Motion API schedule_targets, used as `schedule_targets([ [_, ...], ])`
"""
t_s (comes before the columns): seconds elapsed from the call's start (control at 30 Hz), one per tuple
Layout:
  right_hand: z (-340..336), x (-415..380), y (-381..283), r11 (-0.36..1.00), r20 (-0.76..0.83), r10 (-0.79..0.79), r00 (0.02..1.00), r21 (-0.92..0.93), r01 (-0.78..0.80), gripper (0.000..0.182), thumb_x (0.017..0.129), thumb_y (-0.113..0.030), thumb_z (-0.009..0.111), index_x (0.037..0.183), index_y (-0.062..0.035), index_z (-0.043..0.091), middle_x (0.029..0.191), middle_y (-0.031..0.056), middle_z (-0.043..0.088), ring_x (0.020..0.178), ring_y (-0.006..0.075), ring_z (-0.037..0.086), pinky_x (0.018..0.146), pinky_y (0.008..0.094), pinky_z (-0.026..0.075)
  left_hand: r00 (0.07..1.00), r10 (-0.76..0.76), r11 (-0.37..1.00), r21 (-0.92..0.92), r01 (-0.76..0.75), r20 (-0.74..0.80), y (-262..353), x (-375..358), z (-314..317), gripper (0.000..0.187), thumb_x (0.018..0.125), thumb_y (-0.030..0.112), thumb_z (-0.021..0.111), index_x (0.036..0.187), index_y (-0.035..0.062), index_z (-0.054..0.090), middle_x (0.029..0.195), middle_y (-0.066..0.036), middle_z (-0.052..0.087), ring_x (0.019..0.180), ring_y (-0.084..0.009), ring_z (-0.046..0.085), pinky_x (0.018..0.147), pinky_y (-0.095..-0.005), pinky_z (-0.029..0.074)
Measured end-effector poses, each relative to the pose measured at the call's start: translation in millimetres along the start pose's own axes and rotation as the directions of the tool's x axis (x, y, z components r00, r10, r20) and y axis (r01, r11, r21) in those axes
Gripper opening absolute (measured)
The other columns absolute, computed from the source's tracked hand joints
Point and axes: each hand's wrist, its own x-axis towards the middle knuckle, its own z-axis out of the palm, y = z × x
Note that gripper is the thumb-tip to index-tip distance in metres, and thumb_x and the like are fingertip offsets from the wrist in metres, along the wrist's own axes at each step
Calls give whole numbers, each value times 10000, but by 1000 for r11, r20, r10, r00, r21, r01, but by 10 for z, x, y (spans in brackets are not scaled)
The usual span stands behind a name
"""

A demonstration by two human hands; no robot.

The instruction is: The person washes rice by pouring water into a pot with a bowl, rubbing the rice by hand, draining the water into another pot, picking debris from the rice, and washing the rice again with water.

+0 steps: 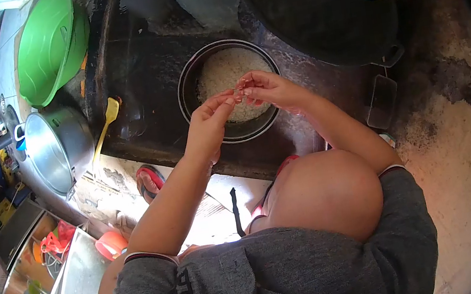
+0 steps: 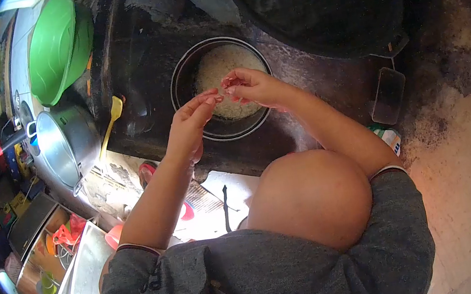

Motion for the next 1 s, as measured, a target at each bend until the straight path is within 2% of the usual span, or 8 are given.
schedule_targets([
  [0.23, -40, 35, 50, 969, 32, -231, 972, -85, 233, 267, 849, -58, 513, 1114, -19, 502, 975, 46, 568, 847, 123, 552, 776, 257, 451, 997, -80, 997, -5, 80, -15, -12, 33, -64, 207, 821, 155, 559, 981, 60, 651, 1049, -7, 620, 924, -56, 513, 780, -217, 347],
  [0.37, 38, -28, -69, 852, 26, -365, 931, -393, 345, 276, 833, -53, 524, 1107, -21, 508, 1025, 57, 545, 915, 144, 545, 783, 271, 460, 993, -115, 993, -30, 114, -37, 52, 10, -34, 235, 819, 146, 563, 981, -7, 636, 1103, -77, 579, 990, -109, 498, 868, -244, 342],
  [0.53, 156, -45, -175, 739, 74, -442, 894, -535, 410, 257, 831, -80, 555, 1084, -51, 526, 1077, 72, 525, 966, 164, 536, 775, 279, 461, 997, -73, 997, -19, 73, -17, -15, 50, -41, 200, 812, 163, 605, 973, 54, 650, 1004, -11, 625, 844, -58, 525, 738, -204, 369],
  [0.63, 165, -5, -159, 507, 151, -633, 759, -660, 554, 205, 777, -78, 601, 976, -47, 560, 936, 99, 551, 893, 235, 567, 720, 326, 480, 991, -126, 991, -37, 125, -37, -6, 58, -33, 199, 805, 164, 634, 958, 38, 655, 972, -21, 624, 811, -57, 521, 703, -195, 376],
  [0.73, 115, 30, -186, 554, 81, -543, 836, -714, 429, 152, 774, -76, 588, 918, -33, 563, 887, 105, 559, 856, 273, 575, 683, 362, 476, 995, -3, 998, 67, 10, -99, -32, 88, -73, 186, 806, 159, 635, 918, 12, 660, 1005, -50, 611, 849, -79, 532, 739, -213, 394],
  [0.83, -57, 156, -186, 257, 176, -563, 808, -891, 373, 151, 751, -64, 588, 898, -33, 571, 860, 97, 573, 824, 297, 589, 665, 391, 483, 961, 239, 945, 260, -199, -136, -162, 171, -283, 161, 794, 135, 650, 881, 0, 661, 1071, -89, 585, 886, -109, 543, 787, -243, 406],
  [0.9, -116, 198, -178, -40, 185, -141, 973, -983, 182, 114, 754, -72, 589, 853, -29, 551, 872, 116, 547, 806, 298, 582, 676, 385, 485, 927, 339, 890, 375, -260, -162, -180, 182, -410, 142, 774, 133, 661, 850, 14, 669, 1045, -90, 597, 849, -114, 560, 757, -241, 425],
  [1.0, -148, 351, -209, -70, 142, 15, 990, -987, 143, 107, 737, -47, 564, 841, -24, 566, 926, 111, 528, 818, 305, 583, 679, 392, 490, 871, 450, 804, 514, -300, -196, -163, 174, -575, 118, 742, 121, 684, 815, 29, 673, 1026, -91, 608, 810, -128, 580, 710, -247, 452],
])
